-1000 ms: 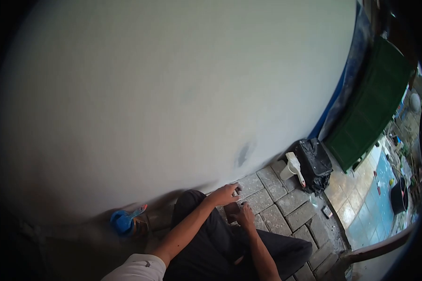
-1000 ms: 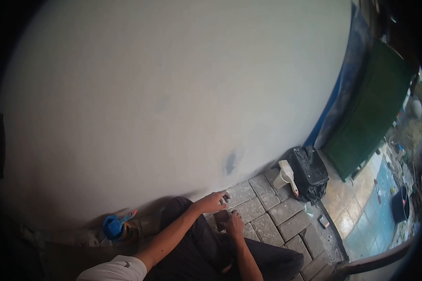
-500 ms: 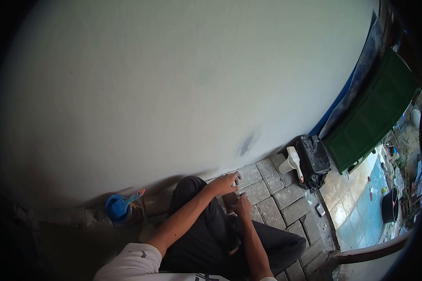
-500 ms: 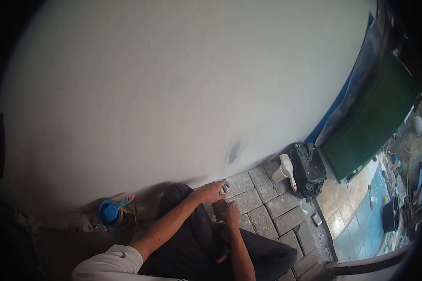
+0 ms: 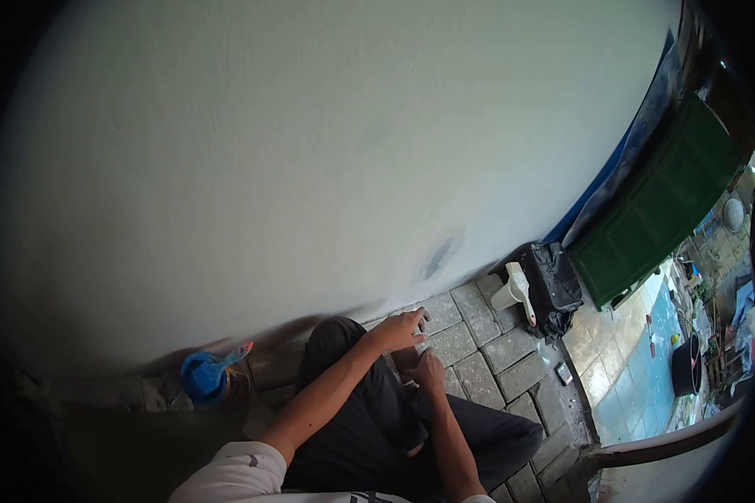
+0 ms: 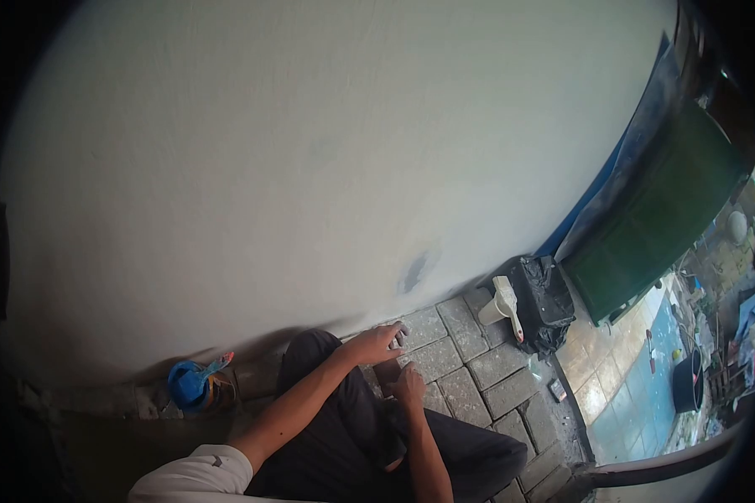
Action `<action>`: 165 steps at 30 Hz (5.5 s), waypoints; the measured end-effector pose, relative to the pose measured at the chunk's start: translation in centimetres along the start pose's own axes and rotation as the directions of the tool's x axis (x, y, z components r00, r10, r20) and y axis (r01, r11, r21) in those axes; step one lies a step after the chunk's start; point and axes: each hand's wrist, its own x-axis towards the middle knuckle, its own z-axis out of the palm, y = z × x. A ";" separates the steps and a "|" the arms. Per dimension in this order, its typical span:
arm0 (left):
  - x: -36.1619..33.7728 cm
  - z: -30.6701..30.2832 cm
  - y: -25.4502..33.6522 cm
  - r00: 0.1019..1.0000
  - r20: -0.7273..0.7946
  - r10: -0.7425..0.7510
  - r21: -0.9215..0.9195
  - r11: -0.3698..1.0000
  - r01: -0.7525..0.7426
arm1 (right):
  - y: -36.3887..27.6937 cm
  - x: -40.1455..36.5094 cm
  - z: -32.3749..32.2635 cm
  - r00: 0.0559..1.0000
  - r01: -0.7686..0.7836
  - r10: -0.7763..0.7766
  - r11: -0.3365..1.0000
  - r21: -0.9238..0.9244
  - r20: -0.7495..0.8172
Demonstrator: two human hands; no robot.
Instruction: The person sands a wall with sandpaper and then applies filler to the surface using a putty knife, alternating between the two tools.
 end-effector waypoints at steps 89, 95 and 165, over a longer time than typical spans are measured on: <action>2.1 0.0 0.6 0.993 -0.116 0.022 -0.349 0.935 -0.061 | -22.4 -1.2 -24.3 0.622 0.696 0.041 0.428 0.576 -0.782; 1.7 -0.3 1.7 0.996 -0.022 -0.082 -0.305 0.950 0.072 | -21.9 1.6 -22.6 0.288 0.841 0.024 0.472 0.265 -0.957; 2.6 1.1 -0.5 0.993 0.063 0.097 -0.089 0.992 -0.091 | -21.2 4.2 -21.0 0.202 0.891 0.109 0.391 0.229 -0.973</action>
